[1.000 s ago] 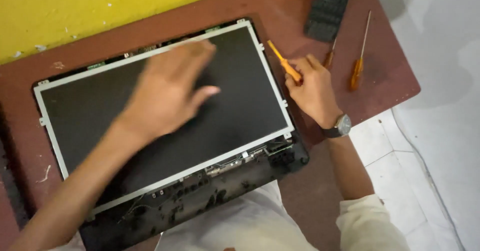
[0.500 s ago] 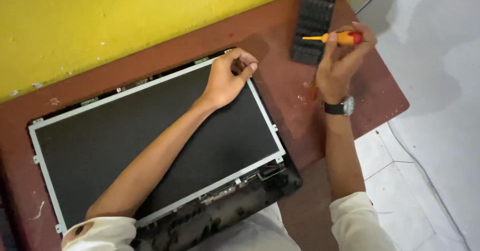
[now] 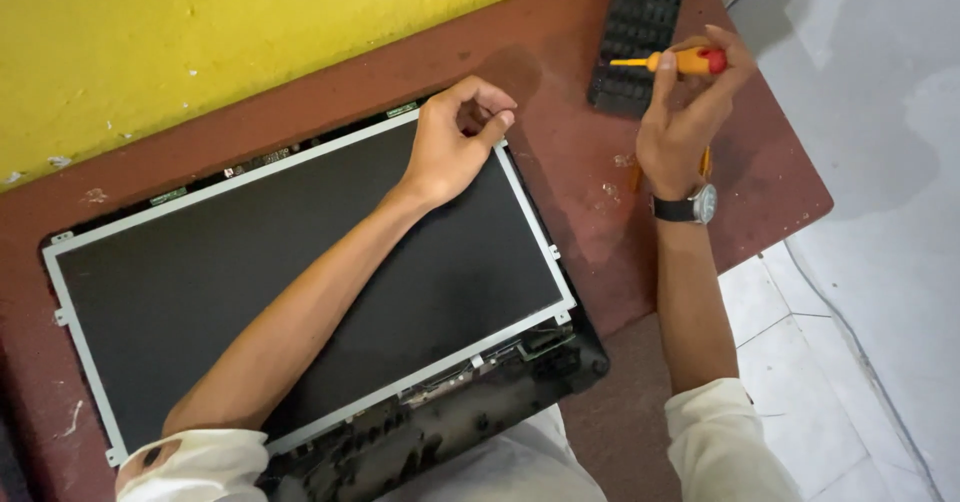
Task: Technician disassembling and reassembling a computer monitor, including disconnecting ribbon cables and using a screwdriver to secure the frame.
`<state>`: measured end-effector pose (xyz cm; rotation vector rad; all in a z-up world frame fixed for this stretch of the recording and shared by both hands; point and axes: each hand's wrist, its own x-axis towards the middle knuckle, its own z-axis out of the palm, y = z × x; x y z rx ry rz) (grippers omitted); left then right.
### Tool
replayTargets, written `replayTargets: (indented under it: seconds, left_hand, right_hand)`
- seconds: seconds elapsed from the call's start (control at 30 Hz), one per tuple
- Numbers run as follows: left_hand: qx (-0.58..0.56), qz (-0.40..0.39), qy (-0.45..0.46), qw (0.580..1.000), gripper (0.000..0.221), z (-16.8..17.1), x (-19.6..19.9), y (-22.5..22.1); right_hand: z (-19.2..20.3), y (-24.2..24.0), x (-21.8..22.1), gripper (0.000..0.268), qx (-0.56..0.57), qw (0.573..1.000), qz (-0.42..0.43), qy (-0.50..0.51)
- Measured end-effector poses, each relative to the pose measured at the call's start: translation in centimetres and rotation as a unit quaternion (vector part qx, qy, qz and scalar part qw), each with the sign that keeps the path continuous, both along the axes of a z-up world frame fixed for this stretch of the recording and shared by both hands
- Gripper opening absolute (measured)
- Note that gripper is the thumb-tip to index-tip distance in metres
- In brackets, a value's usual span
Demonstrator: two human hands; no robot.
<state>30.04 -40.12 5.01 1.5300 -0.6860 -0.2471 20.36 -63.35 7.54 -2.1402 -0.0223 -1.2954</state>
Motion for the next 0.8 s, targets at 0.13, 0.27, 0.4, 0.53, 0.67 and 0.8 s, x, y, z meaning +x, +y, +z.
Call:
replayTargets:
  seconds: [0.13,0.27,0.4,0.53,0.67,0.8]
  left_hand:
    - [-0.004,0.002,-0.020,1.000,0.008,-0.3,0.1,0.1]
    - [-0.012,-0.011,-0.066,0.998,0.033,-0.7,0.3,0.1]
    - [-0.023,-0.047,-0.047,0.998,0.057,-1.2,0.5,0.5]
    - [-0.045,-0.098,-0.011,0.994,0.069,-0.5,0.8,2.2]
    - [-0.065,-0.072,-0.054,0.994,0.040,-0.3,-0.4,4.5]
    - [-0.025,-0.025,-0.114,0.993,0.015,-0.1,-2.3,6.5]
  right_hand:
    - [0.3,0.2,-0.2,0.029,-0.017,0.999,-0.003,-0.027]
    - [1.6,1.9,-0.6,0.028,0.034,0.996,0.037,-0.076]
    - [3.3,4.1,-1.2,0.024,0.084,0.988,0.096,-0.086]
    - [3.5,7.3,-1.3,0.025,0.118,0.980,0.147,-0.063]
    - [1.4,8.5,-1.2,0.031,0.181,0.963,0.198,-0.020]
    - [-0.4,7.4,-1.0,0.038,0.230,0.948,0.222,0.003]
